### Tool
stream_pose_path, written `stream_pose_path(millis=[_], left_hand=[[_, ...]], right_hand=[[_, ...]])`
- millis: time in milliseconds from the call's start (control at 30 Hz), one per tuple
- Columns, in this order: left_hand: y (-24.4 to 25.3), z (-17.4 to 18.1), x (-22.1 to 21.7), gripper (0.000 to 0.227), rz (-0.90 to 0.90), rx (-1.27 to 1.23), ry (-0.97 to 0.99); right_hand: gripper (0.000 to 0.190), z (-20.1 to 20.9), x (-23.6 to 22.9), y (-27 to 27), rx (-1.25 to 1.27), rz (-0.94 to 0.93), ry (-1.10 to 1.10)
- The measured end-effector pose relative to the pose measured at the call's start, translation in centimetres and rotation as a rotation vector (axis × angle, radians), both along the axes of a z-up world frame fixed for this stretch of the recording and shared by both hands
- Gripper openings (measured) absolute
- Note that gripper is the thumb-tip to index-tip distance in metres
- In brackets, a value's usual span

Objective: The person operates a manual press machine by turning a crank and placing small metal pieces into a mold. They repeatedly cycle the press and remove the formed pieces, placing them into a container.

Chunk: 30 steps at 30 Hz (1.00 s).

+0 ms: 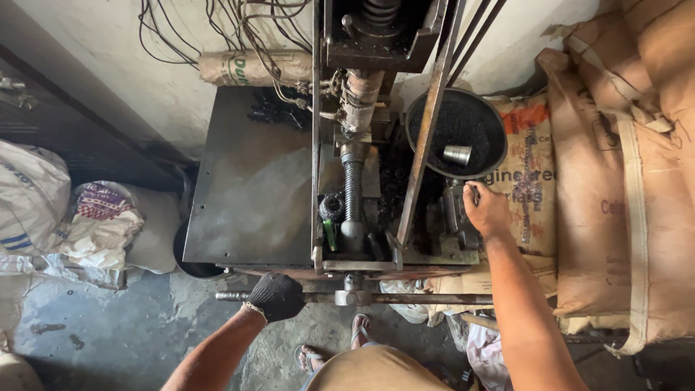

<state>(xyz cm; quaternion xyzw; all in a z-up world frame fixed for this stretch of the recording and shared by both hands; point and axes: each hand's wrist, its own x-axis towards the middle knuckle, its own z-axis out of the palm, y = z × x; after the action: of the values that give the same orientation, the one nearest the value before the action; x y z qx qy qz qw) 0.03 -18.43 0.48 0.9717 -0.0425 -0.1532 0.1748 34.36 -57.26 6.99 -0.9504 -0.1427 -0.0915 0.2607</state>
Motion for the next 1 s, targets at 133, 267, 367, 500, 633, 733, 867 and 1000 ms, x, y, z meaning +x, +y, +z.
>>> stream_pose_path(millis=[133, 267, 367, 500, 633, 733, 867, 1000], left_hand=[[0.0, 0.0, -0.1, 0.027, -0.016, 0.013, 0.015], [0.2, 0.0, -0.2, 0.03, -0.004, -0.016, 0.001], [0.3, 0.2, -0.1, 0.029, -0.012, -0.033, -0.017], [0.3, 0.6, 0.0, 0.029, -0.018, -0.003, 0.029], [0.0, 1.3, 0.0, 0.028, -0.023, 0.023, 0.05], [-0.1, 1.7, -0.2, 0.031, 0.001, 0.011, 0.023], [-0.2, 1.8, -0.2, 0.031, -0.008, 0.017, 0.007], [-0.2, 1.6, -0.2, 0.03, -0.032, 0.038, 0.043]], right_hand=[[0.028, -0.2, 0.0, -0.1, 0.007, -0.002, 0.006], [0.028, -0.5, 0.1, -0.2, 0.012, -0.009, -0.01], [0.027, -0.6, 0.1, -0.2, 0.016, 0.0, -0.03], [0.028, -0.5, 0.0, 0.0, 0.008, -0.006, -0.056], [0.031, -0.1, -0.3, 0.1, 0.0, -0.042, -0.001], [0.033, 0.1, -0.2, -0.1, 0.015, -0.005, -0.052], [0.038, 0.0, -0.2, -0.4, 0.104, 0.003, -0.019], [0.039, 0.6, -0.8, -0.5, 0.276, 0.078, -0.056]])
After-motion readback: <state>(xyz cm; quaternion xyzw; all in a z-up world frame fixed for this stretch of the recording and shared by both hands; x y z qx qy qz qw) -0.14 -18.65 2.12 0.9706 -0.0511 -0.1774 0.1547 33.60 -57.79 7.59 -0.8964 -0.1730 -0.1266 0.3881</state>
